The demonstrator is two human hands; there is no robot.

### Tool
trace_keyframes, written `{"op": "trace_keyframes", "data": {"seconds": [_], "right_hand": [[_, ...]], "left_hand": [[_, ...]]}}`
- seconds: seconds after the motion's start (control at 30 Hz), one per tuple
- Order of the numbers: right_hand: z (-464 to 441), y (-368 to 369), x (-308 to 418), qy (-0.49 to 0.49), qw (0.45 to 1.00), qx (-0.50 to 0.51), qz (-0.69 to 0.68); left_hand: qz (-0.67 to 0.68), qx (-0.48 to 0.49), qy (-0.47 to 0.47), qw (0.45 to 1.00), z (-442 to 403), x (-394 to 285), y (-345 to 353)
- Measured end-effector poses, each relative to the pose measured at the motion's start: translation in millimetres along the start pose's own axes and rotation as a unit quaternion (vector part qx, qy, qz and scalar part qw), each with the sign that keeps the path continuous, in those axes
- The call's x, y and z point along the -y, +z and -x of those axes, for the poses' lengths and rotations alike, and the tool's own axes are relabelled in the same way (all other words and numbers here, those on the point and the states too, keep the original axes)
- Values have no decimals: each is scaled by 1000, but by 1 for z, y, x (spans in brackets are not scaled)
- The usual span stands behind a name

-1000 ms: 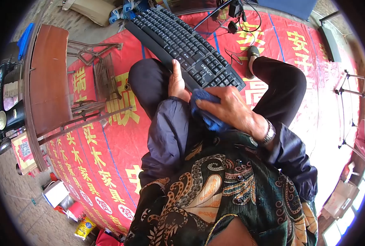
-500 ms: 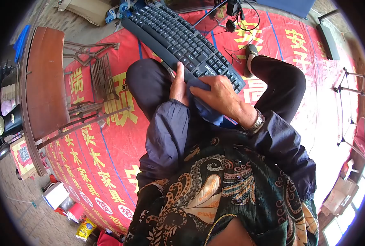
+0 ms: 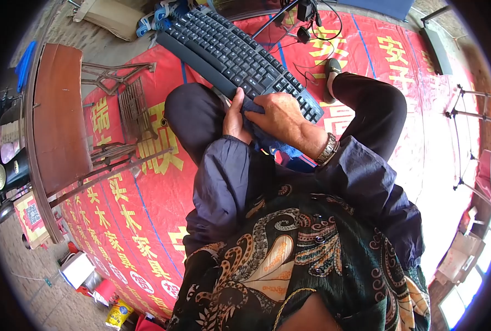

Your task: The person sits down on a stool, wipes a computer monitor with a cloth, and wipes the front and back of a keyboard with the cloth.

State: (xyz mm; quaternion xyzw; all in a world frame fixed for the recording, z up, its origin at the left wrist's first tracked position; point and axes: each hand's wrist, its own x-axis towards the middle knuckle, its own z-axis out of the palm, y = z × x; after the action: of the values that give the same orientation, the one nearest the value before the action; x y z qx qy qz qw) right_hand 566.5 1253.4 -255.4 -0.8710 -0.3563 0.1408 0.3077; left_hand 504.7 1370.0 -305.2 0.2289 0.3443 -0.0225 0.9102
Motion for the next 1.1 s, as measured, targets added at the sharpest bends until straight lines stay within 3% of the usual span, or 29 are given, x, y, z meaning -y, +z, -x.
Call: {"op": "trace_keyframes", "data": {"seconds": [0.33, 0.4, 0.53, 0.6, 0.7, 0.87, 0.97, 1.1], "right_hand": [[20, -10, 0, 14, 999, 24, 34], [33, -12, -5, 21, 999, 23, 37], [72, -13, -32, 71, 997, 22, -7], [92, -17, -52, 75, 997, 3, -9], [114, -29, -70, 149, 988, 25, -18], [130, -52, -66, 180, 982, 30, -46], [125, -55, -54, 82, 995, -9, -52], [133, -59, -57, 76, 996, -13, -47]], "left_hand": [[3, -14, -26, 1000, -6, 11, -4], [8, -2, 52, 999, -8, 18, -3], [72, 58, 30, 995, -21, 23, -16], [66, 47, 114, 990, -25, 27, -16], [47, 11, 132, 990, -16, 24, -9], [17, -33, 144, 989, -15, 22, -8], [19, -43, 126, 991, -10, 17, -2], [13, -51, 128, 990, -10, 15, -3]]}}
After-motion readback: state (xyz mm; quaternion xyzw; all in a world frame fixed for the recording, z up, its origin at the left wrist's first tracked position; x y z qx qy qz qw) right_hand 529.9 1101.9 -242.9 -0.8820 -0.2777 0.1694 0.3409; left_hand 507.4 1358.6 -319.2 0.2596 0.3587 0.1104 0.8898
